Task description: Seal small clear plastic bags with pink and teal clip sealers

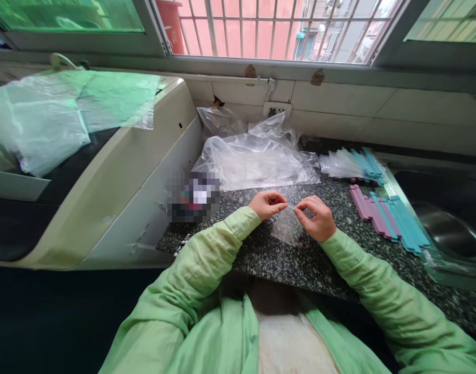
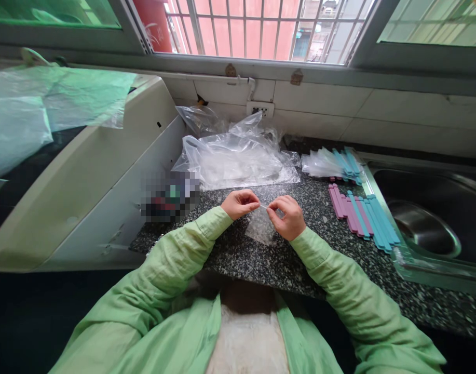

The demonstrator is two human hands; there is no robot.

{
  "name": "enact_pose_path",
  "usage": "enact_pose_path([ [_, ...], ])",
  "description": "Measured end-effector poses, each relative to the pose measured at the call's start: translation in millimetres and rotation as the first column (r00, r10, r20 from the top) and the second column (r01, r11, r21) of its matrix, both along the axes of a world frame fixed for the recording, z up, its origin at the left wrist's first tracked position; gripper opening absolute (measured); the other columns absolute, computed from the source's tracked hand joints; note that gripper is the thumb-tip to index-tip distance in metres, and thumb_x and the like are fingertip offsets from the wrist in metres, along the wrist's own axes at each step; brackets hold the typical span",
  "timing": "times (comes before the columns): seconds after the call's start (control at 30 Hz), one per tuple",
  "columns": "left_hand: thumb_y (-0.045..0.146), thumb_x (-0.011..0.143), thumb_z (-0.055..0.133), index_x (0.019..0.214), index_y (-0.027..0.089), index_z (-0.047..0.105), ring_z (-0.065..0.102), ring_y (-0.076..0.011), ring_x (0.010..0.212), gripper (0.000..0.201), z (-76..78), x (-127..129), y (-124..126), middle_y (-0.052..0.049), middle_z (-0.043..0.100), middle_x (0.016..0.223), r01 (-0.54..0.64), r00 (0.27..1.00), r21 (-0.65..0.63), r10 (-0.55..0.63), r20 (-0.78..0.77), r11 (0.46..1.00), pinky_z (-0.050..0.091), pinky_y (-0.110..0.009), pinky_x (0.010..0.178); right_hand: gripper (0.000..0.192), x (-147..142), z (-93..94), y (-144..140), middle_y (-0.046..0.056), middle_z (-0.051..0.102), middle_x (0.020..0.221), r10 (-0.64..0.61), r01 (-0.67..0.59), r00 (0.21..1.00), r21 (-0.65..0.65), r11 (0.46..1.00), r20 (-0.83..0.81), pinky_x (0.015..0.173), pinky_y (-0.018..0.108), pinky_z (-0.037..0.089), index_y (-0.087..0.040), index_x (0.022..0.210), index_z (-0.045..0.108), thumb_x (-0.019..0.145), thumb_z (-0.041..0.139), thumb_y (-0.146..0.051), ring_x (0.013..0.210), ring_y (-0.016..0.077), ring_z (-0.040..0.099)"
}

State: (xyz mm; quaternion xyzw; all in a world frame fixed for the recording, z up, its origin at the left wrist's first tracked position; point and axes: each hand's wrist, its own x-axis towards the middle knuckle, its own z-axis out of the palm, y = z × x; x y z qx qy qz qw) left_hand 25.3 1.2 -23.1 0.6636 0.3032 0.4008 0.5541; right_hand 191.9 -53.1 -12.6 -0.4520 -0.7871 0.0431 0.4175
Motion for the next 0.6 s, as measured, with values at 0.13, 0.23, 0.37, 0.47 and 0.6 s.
enact_pose_path([
  [0.13, 0.038, 0.059, 0.068, 0.061, 0.01, 0.061, 0.04, -0.005, 0.05, 0.028, 1.5, -0.1, -0.6, 0.001, 0.051, 0.055, -0.007, 1.0, 0.07, 0.008, -0.015, 0.997, 0.033, -0.02, 0.048, 0.009, -0.6, 1.4, -0.4, 0.002, 0.058, 0.064, 0.009, -0.009, 0.999, 0.0, 1.0, -0.031, 0.064, 0.031, 0.043, -0.021, 0.065, 0.054, 0.073, 0.056, -0.019, 0.065, 0.0155, 0.052],
  [0.23, 0.038, 0.059, 0.067, 0.06, 0.011, 0.061, 0.04, -0.0051, 0.051, 0.028, 2.3, 0.0, -1.1, 0.001, 0.05, 0.055, -0.006, 1.0, 0.113, 0.008, -0.025, 0.994, 0.033, -0.02, 0.049, 0.01, -1.0, 1.6, -0.2, 0.001, 0.057, 0.062, 0.002, -0.002, 1.0, -0.001, 1.0, -0.031, 0.062, 0.031, 0.043, -0.021, 0.064, 0.053, 0.073, 0.056, -0.019, 0.063, 0.0149, 0.051],
  [0.37, 0.04, 0.059, 0.067, 0.06, 0.01, 0.062, 0.04, -0.0051, 0.051, 0.03, 0.5, 0.3, -0.3, 0.001, 0.05, 0.056, 0.0, 1.0, 0.126, 0.003, -0.026, 0.992, 0.033, -0.02, 0.049, 0.011, -1.1, 0.5, 0.5, 0.002, 0.057, 0.062, -0.002, 0.002, 1.0, 0.004, 1.0, -0.012, 0.062, 0.031, 0.043, -0.02, 0.063, 0.052, 0.073, 0.055, -0.019, 0.063, 0.0149, 0.051],
  [0.47, 0.04, 0.059, 0.067, 0.062, 0.009, 0.062, 0.04, -0.0049, 0.051, 0.031, -2.2, 0.1, 0.9, 0.001, 0.05, 0.056, 0.015, 0.999, 0.089, -0.012, -0.035, 0.996, 0.033, -0.019, 0.049, 0.011, -0.5, 0.3, 0.8, 0.002, 0.057, 0.062, -0.008, 0.008, 1.0, 0.007, 1.0, -0.012, 0.062, 0.031, 0.043, -0.021, 0.063, 0.052, 0.073, 0.055, -0.019, 0.063, 0.015, 0.051],
  [0.6, 0.041, 0.058, 0.068, 0.063, 0.009, 0.062, 0.041, -0.0048, 0.051, 0.033, -4.3, -0.5, 1.4, 0.001, 0.051, 0.056, 0.065, 0.995, 0.03, -0.062, -0.078, 0.997, 0.034, -0.019, 0.049, 0.012, 1.0, 1.6, 1.0, 0.001, 0.057, 0.061, -0.044, 0.046, 0.998, 0.027, 0.999, -0.041, 0.061, 0.031, 0.043, -0.021, 0.062, 0.051, 0.073, 0.055, -0.019, 0.062, 0.0147, 0.051],
])
